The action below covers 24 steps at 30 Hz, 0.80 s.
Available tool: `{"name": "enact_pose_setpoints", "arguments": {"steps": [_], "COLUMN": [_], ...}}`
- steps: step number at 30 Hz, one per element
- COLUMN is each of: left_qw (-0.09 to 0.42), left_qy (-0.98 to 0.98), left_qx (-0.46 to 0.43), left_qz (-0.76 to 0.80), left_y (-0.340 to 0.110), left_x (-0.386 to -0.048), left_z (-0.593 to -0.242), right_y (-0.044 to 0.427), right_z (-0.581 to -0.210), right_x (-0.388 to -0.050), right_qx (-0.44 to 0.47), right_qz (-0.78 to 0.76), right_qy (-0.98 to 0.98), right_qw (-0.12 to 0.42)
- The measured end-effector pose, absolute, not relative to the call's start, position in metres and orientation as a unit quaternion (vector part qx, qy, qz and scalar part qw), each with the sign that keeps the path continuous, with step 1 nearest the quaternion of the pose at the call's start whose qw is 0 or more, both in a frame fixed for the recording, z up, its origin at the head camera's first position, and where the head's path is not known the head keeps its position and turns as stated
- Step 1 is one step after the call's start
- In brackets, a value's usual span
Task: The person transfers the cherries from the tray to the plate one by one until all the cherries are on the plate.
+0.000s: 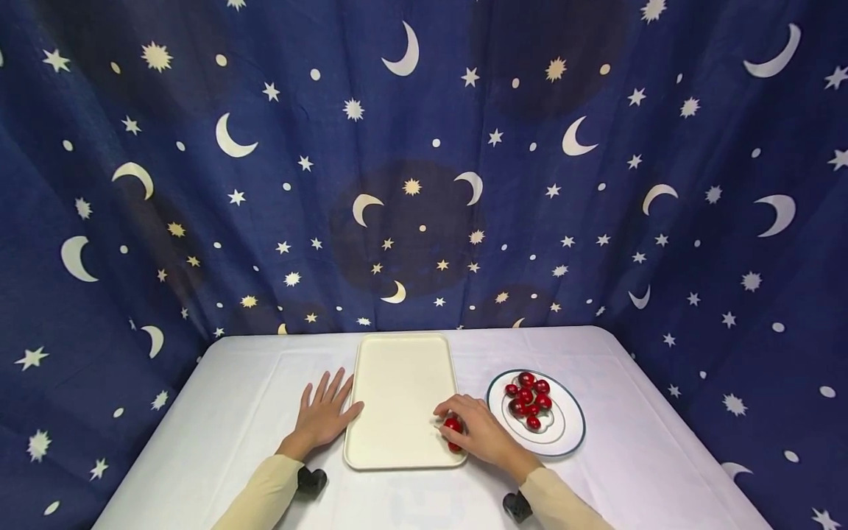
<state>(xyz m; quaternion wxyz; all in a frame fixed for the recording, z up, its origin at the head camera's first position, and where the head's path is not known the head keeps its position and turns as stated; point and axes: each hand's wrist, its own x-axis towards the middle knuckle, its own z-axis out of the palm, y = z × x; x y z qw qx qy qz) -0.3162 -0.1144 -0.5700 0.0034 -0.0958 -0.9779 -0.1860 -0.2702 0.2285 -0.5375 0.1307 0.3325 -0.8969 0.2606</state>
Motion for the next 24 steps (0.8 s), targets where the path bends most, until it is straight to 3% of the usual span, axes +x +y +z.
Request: {"name": "enact_pose_setpoints", "arguments": {"steps": [7,17,24], "left_qw": [0.008,0.006,0.005], "left_qy": [-0.980,-0.978,-0.977], "left_qx": [-0.093,-0.098,-0.099], "left_qz": [-0.173,-0.186,-0.191], "left_y": [-0.116,-0.116,-0.115], "left_x": [-0.318,-0.316,-0.314], "left_z": [-0.574,-0.571,-0.567], "right_y": [0.228,0.250,0.274], "right_z": [-0.532,-0.524,-0.527], "right_x": [-0.270,-0.278,-0.286], "right_qx": [0.331,0.283,0.239], "right_qz": [0.279,0.246,0.214], "right_qy": [-0.889,-0.892,-0.904], "right_qw": [0.151,0.253,0.283]}}
